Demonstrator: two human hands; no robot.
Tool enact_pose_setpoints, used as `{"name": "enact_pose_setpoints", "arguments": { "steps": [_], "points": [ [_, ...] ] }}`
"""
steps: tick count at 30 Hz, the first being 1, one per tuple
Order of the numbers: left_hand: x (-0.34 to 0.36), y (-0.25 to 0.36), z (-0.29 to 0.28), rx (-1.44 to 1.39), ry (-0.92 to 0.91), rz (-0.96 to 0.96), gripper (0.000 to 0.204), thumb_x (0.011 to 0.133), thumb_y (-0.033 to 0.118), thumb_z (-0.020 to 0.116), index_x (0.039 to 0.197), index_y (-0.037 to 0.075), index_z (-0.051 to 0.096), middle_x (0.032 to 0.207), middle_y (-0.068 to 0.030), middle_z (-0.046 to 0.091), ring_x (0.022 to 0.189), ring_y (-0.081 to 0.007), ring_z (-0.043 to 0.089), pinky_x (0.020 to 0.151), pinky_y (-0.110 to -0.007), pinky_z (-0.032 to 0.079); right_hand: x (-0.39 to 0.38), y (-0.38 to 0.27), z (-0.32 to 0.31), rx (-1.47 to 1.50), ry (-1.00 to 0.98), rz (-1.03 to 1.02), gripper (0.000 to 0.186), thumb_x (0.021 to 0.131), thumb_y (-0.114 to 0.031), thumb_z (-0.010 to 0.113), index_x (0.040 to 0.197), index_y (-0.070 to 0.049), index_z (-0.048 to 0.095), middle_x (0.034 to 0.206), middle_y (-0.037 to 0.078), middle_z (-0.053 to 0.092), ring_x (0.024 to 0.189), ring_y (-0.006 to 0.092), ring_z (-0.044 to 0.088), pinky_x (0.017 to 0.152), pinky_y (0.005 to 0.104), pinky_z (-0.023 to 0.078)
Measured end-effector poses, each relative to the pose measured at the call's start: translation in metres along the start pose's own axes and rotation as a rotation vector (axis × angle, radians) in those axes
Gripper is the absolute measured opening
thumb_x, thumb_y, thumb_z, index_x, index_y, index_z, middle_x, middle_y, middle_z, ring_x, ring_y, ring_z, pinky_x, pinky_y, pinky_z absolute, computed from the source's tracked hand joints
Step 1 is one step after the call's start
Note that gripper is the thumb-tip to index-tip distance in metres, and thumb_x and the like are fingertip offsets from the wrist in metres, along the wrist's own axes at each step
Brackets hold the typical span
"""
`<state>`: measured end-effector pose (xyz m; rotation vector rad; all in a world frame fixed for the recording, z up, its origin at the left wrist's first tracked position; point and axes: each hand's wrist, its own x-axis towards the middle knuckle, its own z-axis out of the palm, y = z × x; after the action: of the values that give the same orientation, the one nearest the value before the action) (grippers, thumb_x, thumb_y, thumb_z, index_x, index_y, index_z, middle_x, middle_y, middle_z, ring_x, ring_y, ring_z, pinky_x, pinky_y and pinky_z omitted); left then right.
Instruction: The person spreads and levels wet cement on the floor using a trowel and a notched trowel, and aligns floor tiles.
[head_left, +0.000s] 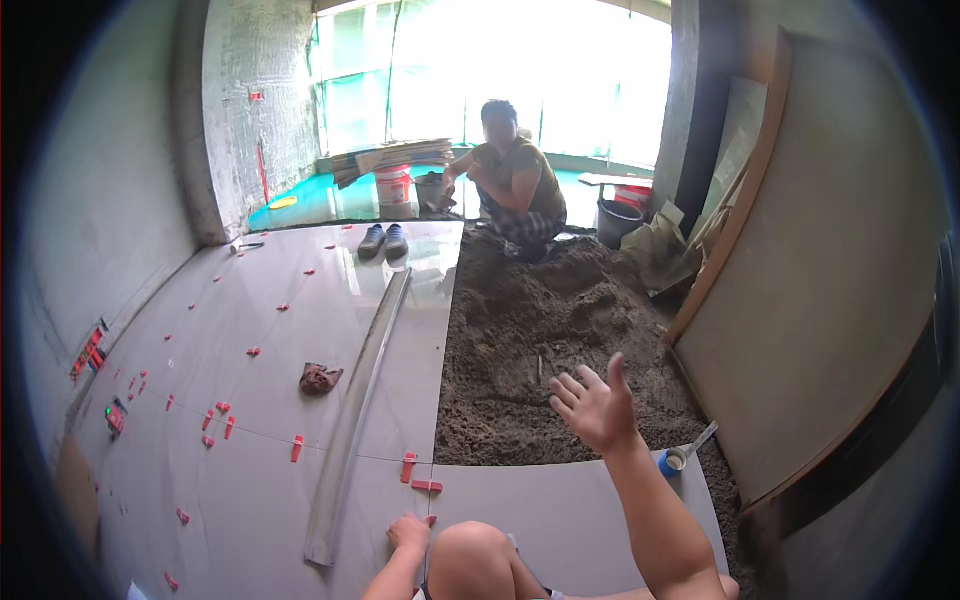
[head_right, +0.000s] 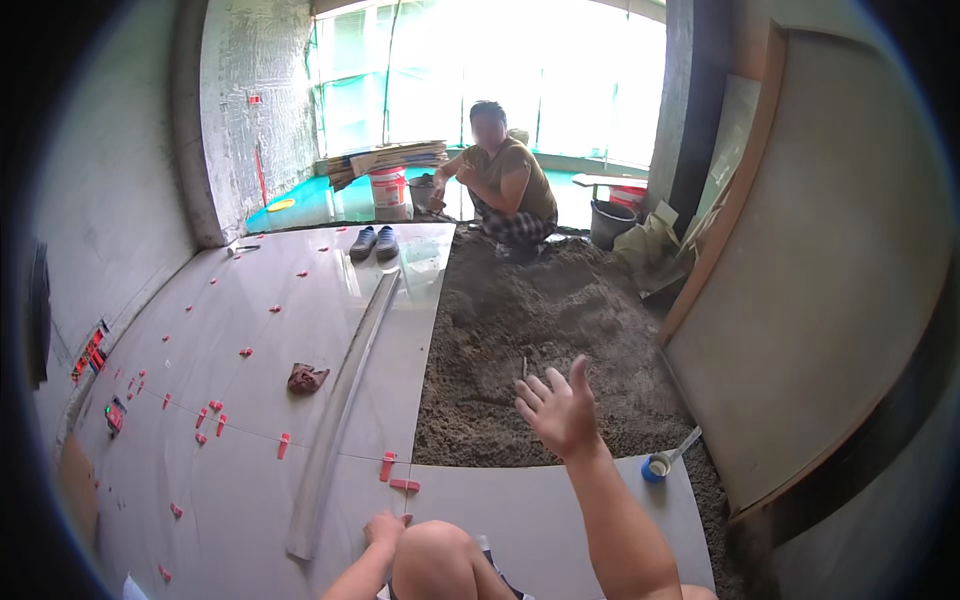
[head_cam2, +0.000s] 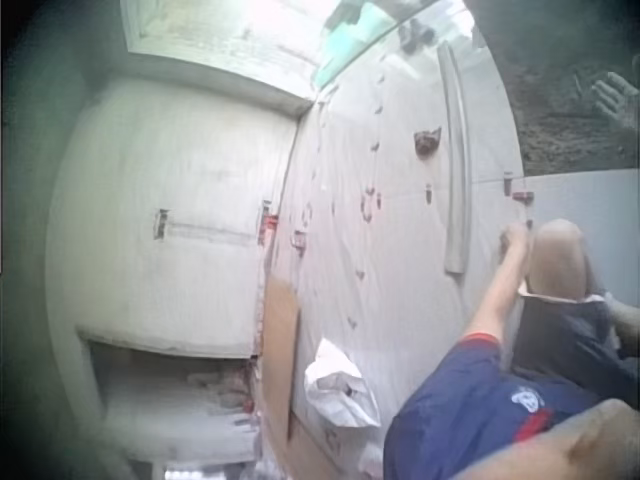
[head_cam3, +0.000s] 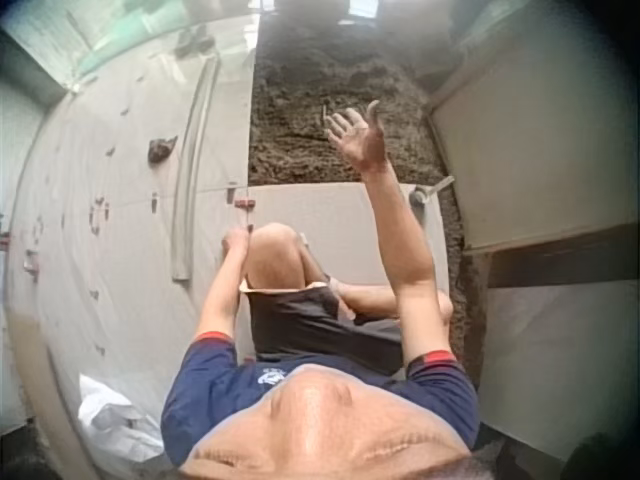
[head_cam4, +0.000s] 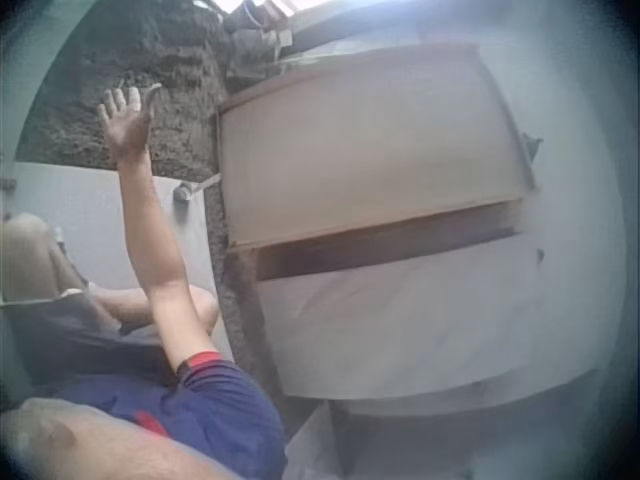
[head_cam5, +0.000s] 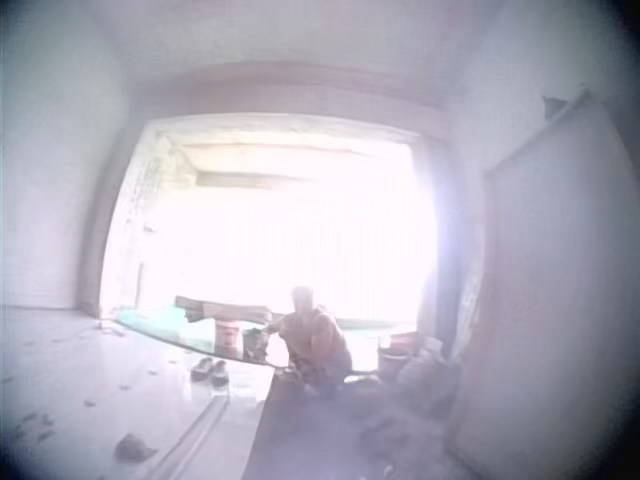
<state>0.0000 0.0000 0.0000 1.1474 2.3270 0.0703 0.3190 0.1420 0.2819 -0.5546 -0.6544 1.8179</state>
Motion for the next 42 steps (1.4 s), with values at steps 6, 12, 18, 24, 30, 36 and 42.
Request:
{"name": "enact_pose_setpoints", "arguments": {
  "steps": [6, 12, 18, 24, 30, 36, 42],
  "points": [
    [-0.004, -0.011, 0.028, 0.172, 0.208, 0.186, 0.052, 0.095, 0.054, 0.055, 0.105, 0.004, 0.068, 0.099, -0.0181, 0.072, 0.104, -0.0359, 0.064, 0.093, -0.049, 0.042, 0.052, 0.012, 0.026, 0.149, -0.006, 0.028, 0.123, 0.086, -0.076, 0.052, 0.155, -0.002, -0.018, 0.163, 0.026, -0.005, 0.153, 0.0392, 0.006, 0.124, 0.0488, 0.011],
    [0.008, -0.025, 0.037, 0.157, 0.29, 0.315, 0.045, 0.095, 0.05, 0.056, 0.096, 0.006, 0.066, 0.093, -0.0169, 0.071, 0.096, -0.0351, 0.063, 0.088, -0.05, 0.042, 0.066, 0.002, 0.008, -0.025, 0.115, 0.053, 0.118, 0.088, -0.075, 0.051, 0.157, -0.006, -0.016, 0.162, 0.028, 0.001, 0.151, 0.0405, 0.011, 0.123, 0.0497, 0.014],
    [0.013, -0.03, 0.03, 0.146, 0.378, 0.451, 0.04, 0.094, 0.048, 0.058, 0.09, 0.009, 0.064, 0.084, -0.0156, 0.069, 0.088, -0.0342, 0.063, 0.08, -0.049, 0.043, 0.066, -0.011, -0.048, -0.456, 0.555, 0.192, 0.089, 0.099, -0.059, 0.05, 0.159, -0.009, 0.009, 0.146, 0.023, 0.041, 0.118, 0.0325, 0.057, 0.099, 0.0449, 0.05],
    [0.009, -0.041, 0.015, 0.09, 0.443, 0.617, 0.029, 0.09, 0.039, 0.063, 0.086, 0.011, 0.061, 0.083, -0.0117, 0.062, 0.086, -0.0322, 0.059, 0.074, -0.046, 0.044, 0.072, 0.02, -0.131, -0.782, 0.717, 0.273, 0.06, 0.099, -0.043, 0.058, 0.143, -0.005, 0.042, 0.134, 0.019, 0.051, 0.106, 0.0291, 0.061, 0.089, 0.0415, 0.051],
    [0.003, -0.046, 0.008, 0.081, 0.522, 0.578, 0.026, 0.083, 0.028, 0.067, 0.089, 0.008, 0.051, 0.09, -0.0147, 0.05, 0.089, -0.0356, 0.051, 0.078, -0.048, 0.04, 0.091, 0.041, -0.228, -2.162, 0.457, 0.222, 0.051, 0.092, -0.031, 0.065, 0.131, -0.001, 0.053, 0.132, 0.025, 0.056, 0.118, 0.0439, 0.057, 0.099, 0.0483, 0.048],
    [0.012, -0.042, 0.003, 0.085, 0.367, 0.563, 0.027, 0.079, 0.022, 0.066, 0.09, 0.006, 0.046, 0.088, -0.0152, 0.045, 0.087, -0.0362, 0.045, 0.078, -0.047, 0.036, 0.118, 0.072, -0.238, -2.033, -0.22, -0.231, 0.042, 0.092, -0.024, 0.062, 0.127, -0.003, 0.057, 0.139, 0.024, 0.05, 0.127, 0.0415, 0.051, 0.109, 0.0475, 0.042],
    [0.016, -0.045, 0.007, 0.154, 0.35, 0.571, 0.029, 0.081, 0.024, 0.065, 0.091, 0.004, 0.046, 0.09, -0.0172, 0.043, 0.089, -0.0374, 0.043, 0.084, -0.048, 0.037, -0.081, 0.114, -0.253, -1.464, -1.563, 0.216, 0.067, 0.093, -0.029, 0.044, 0.156, -0.012, 0.031, 0.164, 0.011, 0.025, 0.153, 0.0273, 0.02, 0.124, 0.047, 0.017]
  ]
}}
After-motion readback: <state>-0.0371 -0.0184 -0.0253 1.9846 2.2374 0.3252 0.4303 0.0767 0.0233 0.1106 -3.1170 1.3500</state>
